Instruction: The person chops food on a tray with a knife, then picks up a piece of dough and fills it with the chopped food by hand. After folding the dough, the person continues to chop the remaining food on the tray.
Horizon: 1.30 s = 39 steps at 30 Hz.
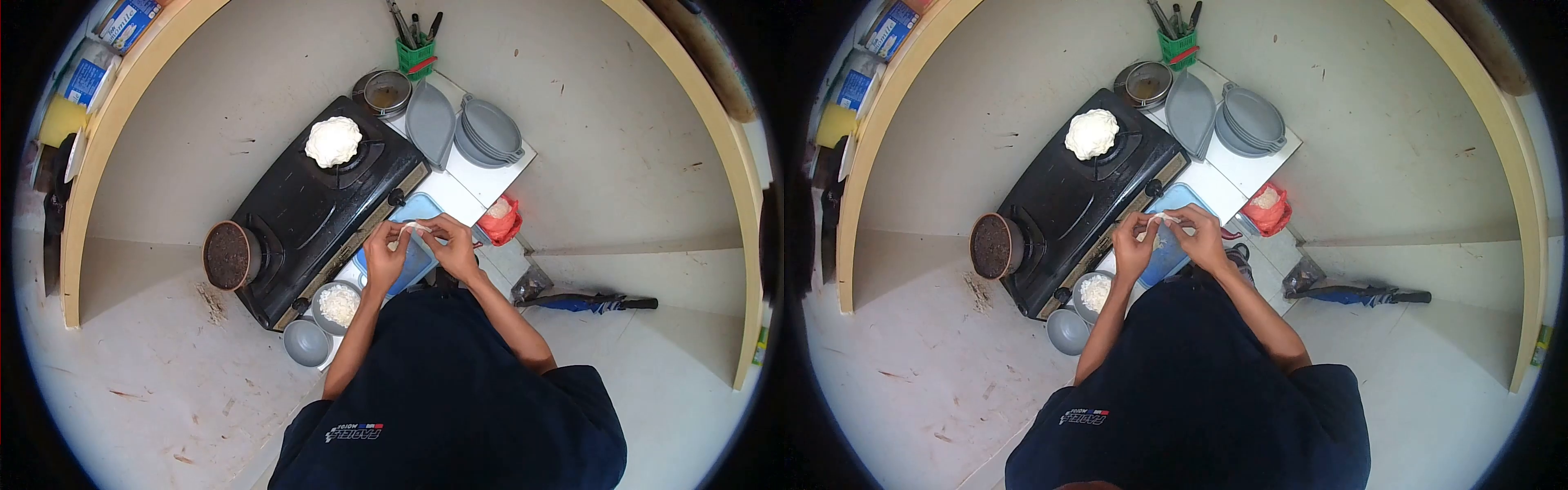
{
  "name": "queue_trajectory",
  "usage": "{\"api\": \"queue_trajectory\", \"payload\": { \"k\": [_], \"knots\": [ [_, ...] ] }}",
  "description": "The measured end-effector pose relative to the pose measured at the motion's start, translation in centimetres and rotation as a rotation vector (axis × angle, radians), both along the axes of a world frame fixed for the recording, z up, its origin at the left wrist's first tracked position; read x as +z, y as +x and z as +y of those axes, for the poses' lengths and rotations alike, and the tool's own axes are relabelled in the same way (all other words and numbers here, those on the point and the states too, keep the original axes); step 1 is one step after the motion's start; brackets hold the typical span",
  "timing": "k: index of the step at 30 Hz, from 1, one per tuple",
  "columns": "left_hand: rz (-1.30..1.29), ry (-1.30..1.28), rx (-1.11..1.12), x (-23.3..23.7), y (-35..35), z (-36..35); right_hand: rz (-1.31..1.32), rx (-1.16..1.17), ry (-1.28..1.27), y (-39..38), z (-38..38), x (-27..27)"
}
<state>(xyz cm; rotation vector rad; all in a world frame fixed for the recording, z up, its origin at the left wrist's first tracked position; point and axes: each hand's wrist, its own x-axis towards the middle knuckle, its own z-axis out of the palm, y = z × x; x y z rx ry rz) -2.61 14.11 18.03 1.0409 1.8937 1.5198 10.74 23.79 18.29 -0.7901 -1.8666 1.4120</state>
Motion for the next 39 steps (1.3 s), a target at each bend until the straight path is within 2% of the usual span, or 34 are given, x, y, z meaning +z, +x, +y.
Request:
{"api": "queue_trajectory", "payload": {
  "k": [5,11,13,14,16,20,22,25,29,39],
  "knots": [
    [0.118,0.052,0.159,-0.7,2.6,0.8,-0.045,-0.138,0.018,-0.6,-0.7,0.2],
    [-0.146,0.087,0.178,0.1,3.7,0.8,-0.002,-0.25,0.229,-0.9,-0.3,0.2],
    [-0.672,0.18,0.103,-1.4,2.7,0.5,-0.014,-0.255,0.23,-0.7,-0.5,0.3],
    [-0.673,0.177,0.103,-1.9,2.1,0.2,-0.016,-0.256,0.228,-0.6,-0.6,0.2],
    [-0.887,0.133,0.022,-1.9,1.1,-0.1,0.002,-0.224,0.136,-0.6,-0.9,-0.2],
    [-0.879,0.105,0.045,-1.5,1.3,-0.8,0.01,-0.199,0.128,-0.3,-1.8,-0.4],
    [-0.459,0.055,0.093,-1.9,1.7,-0.4,0.012,-0.186,0.135,-0.5,-1.9,-0.3],
    [-0.393,0.157,0.215,-2.0,2.9,0.2,0.066,-0.158,0.074,-0.8,-1.9,-0.3],
    [-0.398,0.158,0.273,-1.9,2.2,1.4,0.114,-0.104,0.105,-1.1,-1.4,-0.2],
    [-0.453,0.122,0.092,-2.1,1.8,0.7,-0.027,-0.122,0.205,-0.1,-0.2,-0.1]
  ]
}}
